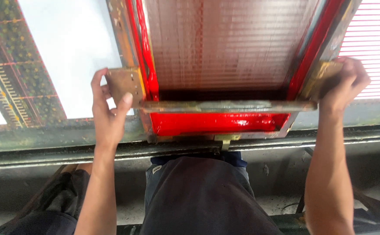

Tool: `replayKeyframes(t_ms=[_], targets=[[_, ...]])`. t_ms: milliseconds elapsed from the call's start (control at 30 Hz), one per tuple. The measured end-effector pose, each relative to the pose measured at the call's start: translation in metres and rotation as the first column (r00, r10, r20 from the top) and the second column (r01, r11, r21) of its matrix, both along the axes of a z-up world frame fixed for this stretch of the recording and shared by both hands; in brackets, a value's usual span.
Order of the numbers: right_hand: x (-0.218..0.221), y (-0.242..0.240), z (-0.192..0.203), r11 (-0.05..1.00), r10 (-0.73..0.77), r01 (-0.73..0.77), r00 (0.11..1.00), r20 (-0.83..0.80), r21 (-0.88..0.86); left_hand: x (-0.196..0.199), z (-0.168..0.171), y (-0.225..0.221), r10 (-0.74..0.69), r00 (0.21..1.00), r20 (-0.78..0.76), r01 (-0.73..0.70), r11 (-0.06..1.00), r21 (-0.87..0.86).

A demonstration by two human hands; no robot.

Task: Manually screen printing red ink onto white fabric panels using a squeegee and a screen frame on a long production table.

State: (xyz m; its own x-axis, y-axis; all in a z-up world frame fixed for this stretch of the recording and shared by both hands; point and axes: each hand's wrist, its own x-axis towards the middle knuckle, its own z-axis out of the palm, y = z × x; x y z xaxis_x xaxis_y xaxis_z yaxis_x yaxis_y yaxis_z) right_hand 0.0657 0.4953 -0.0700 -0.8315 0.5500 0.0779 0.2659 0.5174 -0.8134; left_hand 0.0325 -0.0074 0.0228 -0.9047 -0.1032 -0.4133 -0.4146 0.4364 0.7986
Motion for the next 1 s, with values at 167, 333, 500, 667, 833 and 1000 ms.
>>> replayKeyframes(t_ms=[167, 333, 500, 667, 833, 1000], targets=[[0.013, 0.003, -0.025, 0.991, 0.128, -0.128, 0.992, -0.007, 0.026, 0.008, -0.017, -0.010, -0.027, 0.999, 0.020, 0.027, 0.999, -0.030], [-0.008, -0.016, -0.032, 0.985, 0.138, -0.126, 0.985, 0.104, -0.116, -0.013, -0.018, 0.001, 0.033, 0.968, 0.247, -0.009, 0.995, -0.097], [-0.018, -0.026, -0.014, 0.983, 0.183, -0.179, 0.951, 0.249, -0.042, -0.004, -0.050, -0.009, -0.050, 0.996, 0.067, 0.067, 0.961, -0.270], [0.007, -0.086, 0.030, 0.707, 0.373, -0.415, 0.907, 0.197, 0.572, 0.018, -0.052, 0.024, -0.470, 0.834, -0.287, 0.257, 0.793, -0.552], [0.068, -0.105, 0.051, 0.505, 0.411, -0.732, 0.670, 0.618, 0.457, 0.071, -0.057, 0.029, -0.699, 0.686, -0.199, 0.443, 0.619, -0.648], [0.121, -0.076, 0.006, 0.397, 0.360, -0.728, 0.684, 0.634, 0.560, 0.106, -0.093, 0.016, -0.749, 0.568, -0.342, 0.476, 0.638, -0.605]])
